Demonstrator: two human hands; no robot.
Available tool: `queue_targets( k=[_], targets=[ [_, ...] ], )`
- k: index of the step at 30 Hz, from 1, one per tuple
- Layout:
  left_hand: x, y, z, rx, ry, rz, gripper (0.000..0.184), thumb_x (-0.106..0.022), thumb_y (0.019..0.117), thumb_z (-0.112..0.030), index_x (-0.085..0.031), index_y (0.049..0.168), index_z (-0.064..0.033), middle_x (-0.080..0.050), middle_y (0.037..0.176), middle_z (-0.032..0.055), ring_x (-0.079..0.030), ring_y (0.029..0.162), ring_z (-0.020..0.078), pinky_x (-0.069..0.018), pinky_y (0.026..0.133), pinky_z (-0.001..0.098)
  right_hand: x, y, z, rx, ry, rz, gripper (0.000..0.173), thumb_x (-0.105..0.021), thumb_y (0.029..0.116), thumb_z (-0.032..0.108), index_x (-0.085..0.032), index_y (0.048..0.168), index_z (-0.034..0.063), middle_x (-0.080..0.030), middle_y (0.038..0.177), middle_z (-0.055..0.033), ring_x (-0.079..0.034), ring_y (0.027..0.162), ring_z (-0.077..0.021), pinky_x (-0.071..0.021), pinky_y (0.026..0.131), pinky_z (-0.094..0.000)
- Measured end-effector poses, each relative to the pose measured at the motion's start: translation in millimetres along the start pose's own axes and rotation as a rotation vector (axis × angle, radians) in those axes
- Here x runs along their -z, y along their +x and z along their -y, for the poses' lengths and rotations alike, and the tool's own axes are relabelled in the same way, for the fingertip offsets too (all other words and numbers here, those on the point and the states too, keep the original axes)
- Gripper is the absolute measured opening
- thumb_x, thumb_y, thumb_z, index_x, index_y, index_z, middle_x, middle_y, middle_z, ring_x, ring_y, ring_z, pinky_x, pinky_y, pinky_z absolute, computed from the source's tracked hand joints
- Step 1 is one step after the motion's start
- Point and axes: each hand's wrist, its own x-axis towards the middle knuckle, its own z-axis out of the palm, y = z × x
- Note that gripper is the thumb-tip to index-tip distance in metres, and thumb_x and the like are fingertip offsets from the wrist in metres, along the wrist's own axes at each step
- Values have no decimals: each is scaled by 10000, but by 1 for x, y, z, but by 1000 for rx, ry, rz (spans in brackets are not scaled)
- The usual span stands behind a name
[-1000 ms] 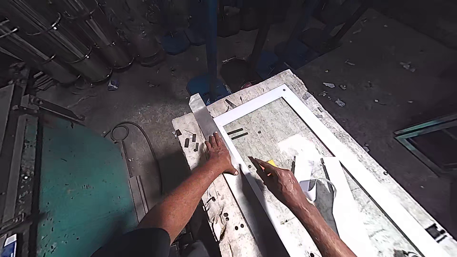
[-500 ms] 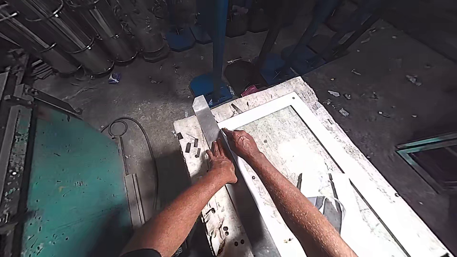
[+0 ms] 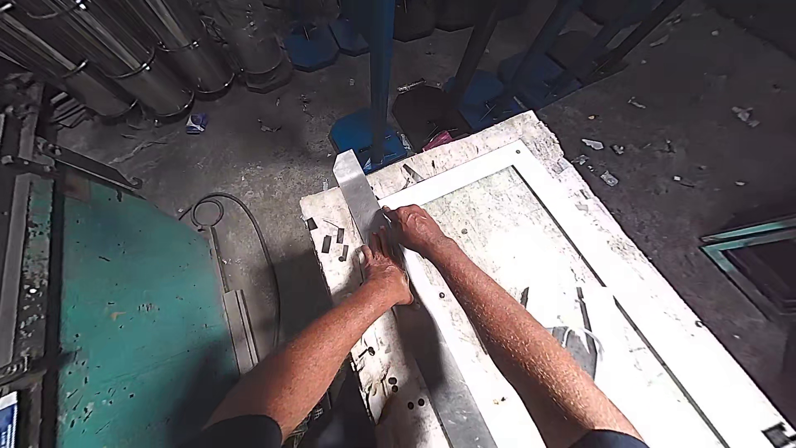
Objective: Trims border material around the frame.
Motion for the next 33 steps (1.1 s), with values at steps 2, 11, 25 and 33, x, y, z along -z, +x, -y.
queue_targets(
  k=[2, 11, 25, 33],
  targets=[
    [-1, 1, -1, -5, 16, 10, 1567, -806, 541, -772, -15, 1619, 45, 149, 1675, 296, 47, 1558, 493, -74, 1178, 735, -2, -3, 1, 3, -7, -14, 222, -601, 987, 197, -698, 1162, 101, -714, 1002, -170, -697, 983, -377, -555, 781, -587],
    [-3, 2, 0, -25, 3, 4, 1561, -803, 568, -771, 42, 1627, 3, 235, 1661, 274, 151, 1543, 492, -69, 1175, 728, -10, -47, -9, 5, 26, 33, 217, -570, 1017, 252, -707, 1103, 107, -712, 923, -147, -709, 903, -356, -561, 729, -577],
    [-5, 7, -10, 62, -1, -79, 1715, -914, 434, -730, 30, 1569, 143, 131, 1650, 358, -17, 1544, 527, -169, 1203, 671, -55, -222, -33, -26, 121, 131, 486, -448, 1026, 155, -547, 1501, 180, -712, 1015, -169, -709, 907, -352, -567, 782, -522],
    [-12, 12, -10, 60, 10, -118, 1723, -919, 396, -735, -14, 1582, 126, 129, 1659, 340, -10, 1546, 521, -180, 1189, 692, -75, -290, -32, -51, 22, 121, 499, -510, 981, 116, -572, 1475, 156, -695, 930, -167, -700, 734, -354, -561, 604, -504]
  ],
)
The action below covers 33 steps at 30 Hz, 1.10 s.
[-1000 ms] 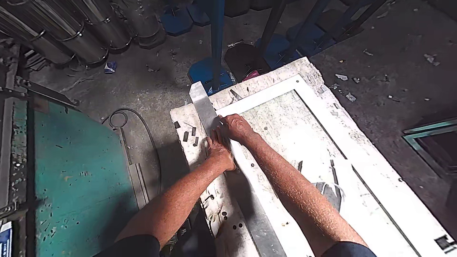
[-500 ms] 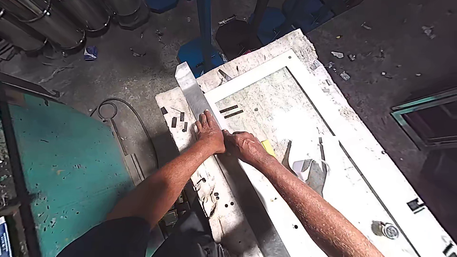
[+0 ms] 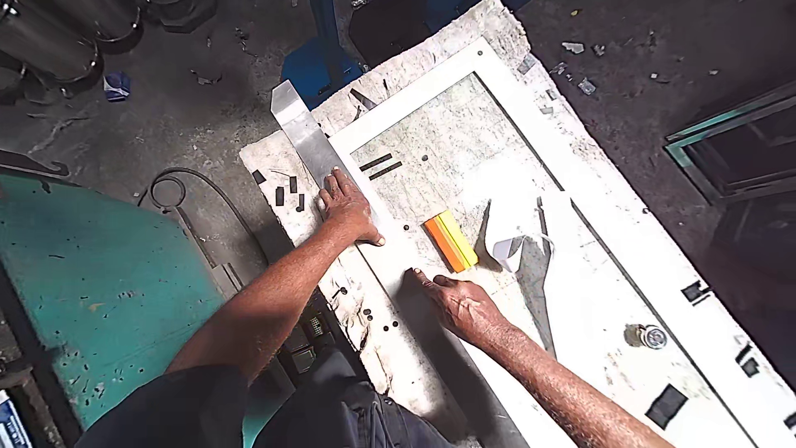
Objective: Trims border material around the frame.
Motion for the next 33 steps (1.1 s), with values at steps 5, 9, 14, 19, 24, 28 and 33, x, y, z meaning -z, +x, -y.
queue_targets(
  k=[5, 9, 14, 19, 24, 28, 33],
  targets=[
    [11, -5, -2, -1, 51, 41, 1689, -882, 431, -776, -36, 1584, 124, 107, 1649, 368, -2, 1545, 530, -153, 1190, 707, -4, -39, 12, -88, 103, -307, 419, -476, 1054, 254, -616, 1443, 183, -724, 859, -95, -693, 645, -275, -554, 539, -450],
    [11, -5, -5, -6, 82, 51, 1702, -882, 430, -777, -20, 1573, 144, 108, 1642, 381, -8, 1541, 540, -156, 1188, 709, -54, -137, 33, -305, 181, -299, 260, -535, 1017, 369, -715, 1001, 182, -704, 773, -17, -699, 620, -207, -557, 493, -415],
    [10, -4, -4, -13, 89, 38, 1693, -885, 431, -779, -41, 1570, 147, 85, 1644, 382, -9, 1542, 537, -153, 1182, 716, -99, -248, 53, -681, 233, -77, 278, -548, 1044, 264, -679, 1158, 47, -732, 813, -194, -726, 677, -424, -561, 564, -603],
    [12, -4, -5, -6, 120, 46, 1673, -875, 444, -793, -68, 1574, 139, 82, 1644, 383, -13, 1544, 531, -157, 1183, 717, -121, -281, 55, -845, 275, -37, 365, -471, 1073, 301, -651, 1249, 37, -735, 868, -244, -720, 740, -494, -546, 616, -661],
    [8, -14, -5, 1, 127, -37, 1636, -851, 423, -834, -166, 1579, 99, -43, 1661, 344, -93, 1545, 506, -192, 1158, 741, -135, -288, 51, -836, 282, -85, 368, -496, 1060, 347, -678, 1183, 52, -723, 792, -232, -715, 713, -491, -541, 604, -652],
    [-37, -70, -34, -43, 64, -66, 1640, -815, 462, -859, -115, 1583, 113, -26, 1660, 354, -88, 1541, 520, -184, 1168, 731, -147, -300, 40, -743, 294, -106, 366, -510, 1048, 386, -669, 1155, 74, -709, 747, -213, -716, 695, -464, -544, 595, -620],
    [-114, -185, -108, -95, 16, 2, 1638, -761, 509, -877, -27, 1591, 110, 71, 1659, 359, 4, 1551, 518, -99, 1191, 722, -168, -309, 22, -611, 190, -225, 287, -537, 1024, 376, -680, 1059, 129, -685, 676, -144, -709, 635, -393, -539, 546, -549]
  ],
)
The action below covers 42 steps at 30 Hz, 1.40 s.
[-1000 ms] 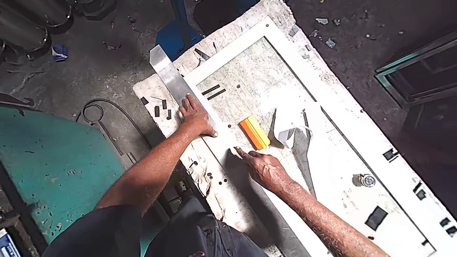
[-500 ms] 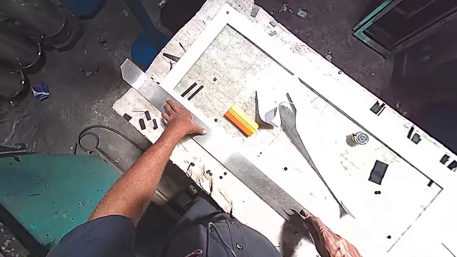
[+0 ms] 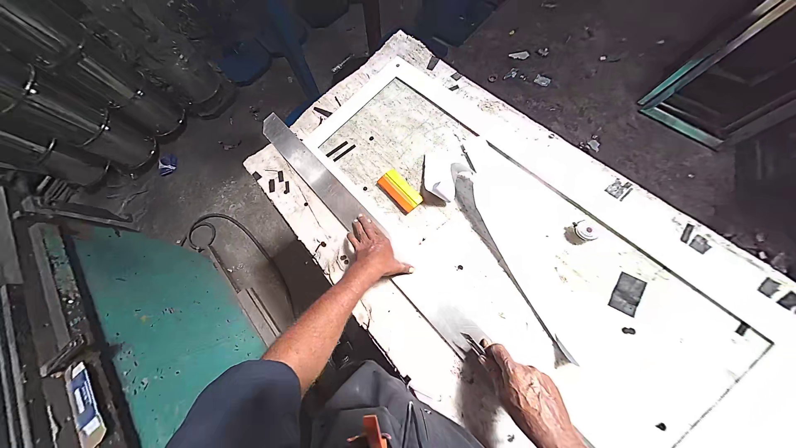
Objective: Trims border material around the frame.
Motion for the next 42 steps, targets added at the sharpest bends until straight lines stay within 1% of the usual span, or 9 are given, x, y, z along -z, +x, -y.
queue_targets(
  k=[3, 8, 12, 16, 19, 22, 27, 34, 42],
  targets=[
    [-28, -38, -36, -3, -20, -2, 1655, -781, 496, -852, 1, 1591, 112, 103, 1663, 343, 36, 1558, 501, -81, 1205, 700, 1, 1, -8, 29, -22, 35, 294, -513, 1034, 402, -668, 1100, 160, -704, 721, -130, -726, 694, -370, -554, 590, -525],
    [-25, -44, -51, 55, -13, 42, 1672, -839, 489, -789, 44, 1584, 115, 138, 1657, 343, 37, 1555, 509, -94, 1210, 691, 11, 10, -22, 94, 65, 102, 298, -533, 1036, 402, -666, 1116, 147, -716, 783, -138, -729, 769, -368, -563, 676, -552],
    [-21, -41, -56, 84, -9, 74, 1685, -872, 483, -750, 67, 1577, 122, 154, 1648, 355, 38, 1549, 522, -117, 1219, 663, 11, 55, -31, 297, 270, -217, 254, -589, 971, 338, -727, 996, 127, -694, 708, -44, -677, 587, -214, -560, 546, -438],
    [-20, -42, -54, 81, -53, 63, 1682, -893, 480, -719, 70, 1581, 112, 158, 1654, 341, 25, 1555, 509, -131, 1217, 668, 34, 138, 13, 460, 259, -207, 378, -532, 1011, 232, -701, 1348, 222, -771, 948, -73, -732, 773, -241, -601, 714, -474],
    [-21, -43, -51, 67, -106, 60, 1536, -917, 572, -541, 36, 1594, 96, 169, 1663, 316, 47, 1561, 488, -105, 1217, 667, 48, 202, 66, 572, 164, -123, 419, -473, 1021, 223, -665, 1391, 273, -763, 1069, -92, -736, 929, -291, -581, 806, -518],
    [-22, -42, -49, 30, -55, 86, 1428, -854, 603, -625, -99, 1622, 32, 200, 1661, 301, 111, 1553, 488, -94, 1194, 704, 55, 249, 118, 622, 94, -70, 405, -452, 1022, 219, -678, 1356, 253, -749, 1107, -110, -722, 1013, -316, -568, 845, -546],
    [-23, -41, -46, 5, -51, 109, 1464, -798, 559, -778, -180, 1613, 28, 202, 1660, 303, 149, 1541, 505, -81, 1180, 724, 60, 291, 169, 579, 0, 1, 363, -468, 1038, 209, -677, 1335, 199, -730, 1132, -145, -696, 1085, -338, -548, 908, -557],
    [-26, -38, -45, 2, -67, 101, 1581, -815, 555, -758, 39, 1613, 50, 225, 1653, 302, 125, 1548, 500, -93, 1186, 717, 59, 313, 200, 615, -34, -4, 265, -530, 1013, 191, -723, 1187, 141, -730, 1060, -153, -704, 1022, -356, -562, 845, -584],
    [-26, -33, -49, 30, -48, 113, 1649, -822, 490, -793, 38, 1608, 62, 168, 1668, 305, 93, 1557, 487, -108, 1175, 743, 75, 314, 211, 648, -113, 120, 188, -557, 1000, 183, -694, 1009, 53, -703, 971, -185, -701, 959, -372, -559, 781, -585]
  ],
)
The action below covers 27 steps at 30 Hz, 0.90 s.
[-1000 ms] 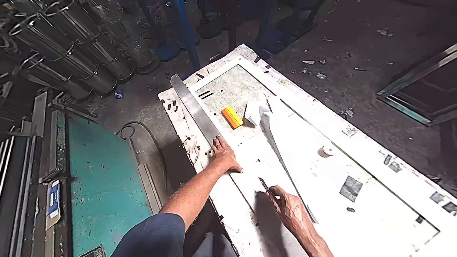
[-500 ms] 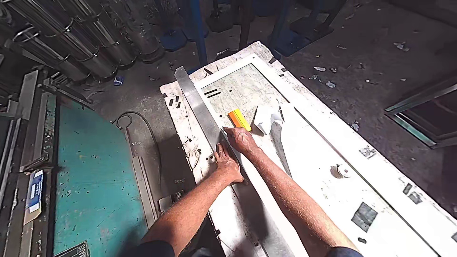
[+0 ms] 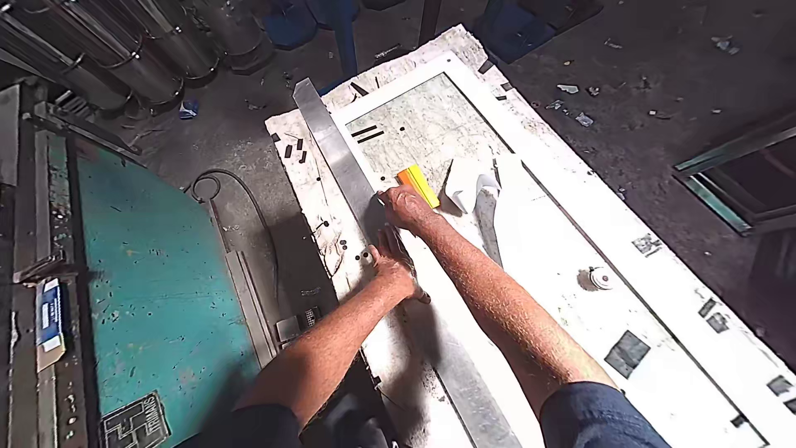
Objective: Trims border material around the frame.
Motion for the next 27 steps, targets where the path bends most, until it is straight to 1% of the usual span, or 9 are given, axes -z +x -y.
queue_targets(
  k=[5, 6, 9, 11, 13, 16, 19, 22, 27],
  targets=[
    [-5, 2, 3, -34, 22, -8, 1576, -790, 545, -796, 0, 1615, 49, 168, 1663, 315, 105, 1547, 506, -86, 1143, 784, -9, -42, -10, 39, -11, 60, 174, -591, 976, 195, -699, 1002, 61, -700, 945, -169, -695, 946, -366, -552, 778, -584],
    [-4, 3, 3, -34, 23, -3, 1577, -784, 555, -798, 30, 1617, 37, 200, 1659, 306, 134, 1544, 500, -78, 1147, 780, -10, -54, -12, 33, -4, 63, 177, -581, 977, 183, -701, 1006, 57, -702, 951, -174, -696, 951, -370, -552, 779, -589],
    [-7, 4, 5, -24, -38, -26, 1579, -825, 529, -780, 19, 1640, -42, 253, 1658, 266, 164, 1546, 469, -87, 1157, 751, -23, -96, -18, 14, 25, 31, 133, -619, 963, 174, -703, 992, 76, -697, 889, -156, -701, 870, -361, -556, 701, -579],
    [-8, 3, 7, -16, -81, -54, 1574, -865, 509, -737, -32, 1638, -24, 224, 1666, 269, 126, 1555, 464, -107, 1179, 722, -32, -121, -23, 17, 25, 41, 164, -643, 946, 171, -705, 1079, 98, -698, 914, -142, -700, 882, -350, -562, 709, -568],
    [-8, 3, 5, 2, -69, -60, 1585, -885, 515, -702, -21, 1619, 37, 203, 1665, 288, 96, 1555, 481, -127, 1191, 704, -40, -145, -26, 12, 35, 74, 240, -605, 977, 193, -691, 1185, 110, -697, 971, -140, -698, 923, -346, -564, 747, -561],
    [-8, 4, 0, 24, -25, -79, 1612, -903, 521, -645, 39, 1575, 129, 147, 1657, 337, 34, 1549, 513, -170, 1175, 716, -50, -180, -31, 4, 88, 92, 299, -581, 1008, 237, -670, 1264, 110, -695, 993, -151, -697, 923, -356, -566, 764, -559],
    [-7, 2, -2, 33, -7, -75, 1620, -898, 523, -654, 55, 1575, 127, 168, 1655, 332, 44, 1552, 504, -161, 1181, 707, -60, -213, -39, -11, 123, 102, 345, -478, 1048, 222, -635, 1343, 139, -696, 1014, -166, -698, 943, -360, -561, 799, -543],
    [-10, 3, -3, 26, -5, -84, 1706, -888, 457, -752, 57, 1576, 124, 183, 1648, 341, 54, 1547, 518, -163, 1174, 720, -66, -247, -42, -28, 109, 117, 455, -433, 1036, 162, -565, 1471, 162, -695, 1028, -183, -702, 909, -368, -563, 766, -532],
    [-13, 7, -3, 38, 33, -95, 1726, -876, 422, -785, 22, 1577, 131, 173, 1648, 346, 49, 1550, 513, -175, 1175, 717, -88, -311, -50, -9, 68, 32, 495, -491, 975, 103, -582, 1461, 132, -669, 879, -161, -678, 697, -335, -554, 598, -489]
  ],
)
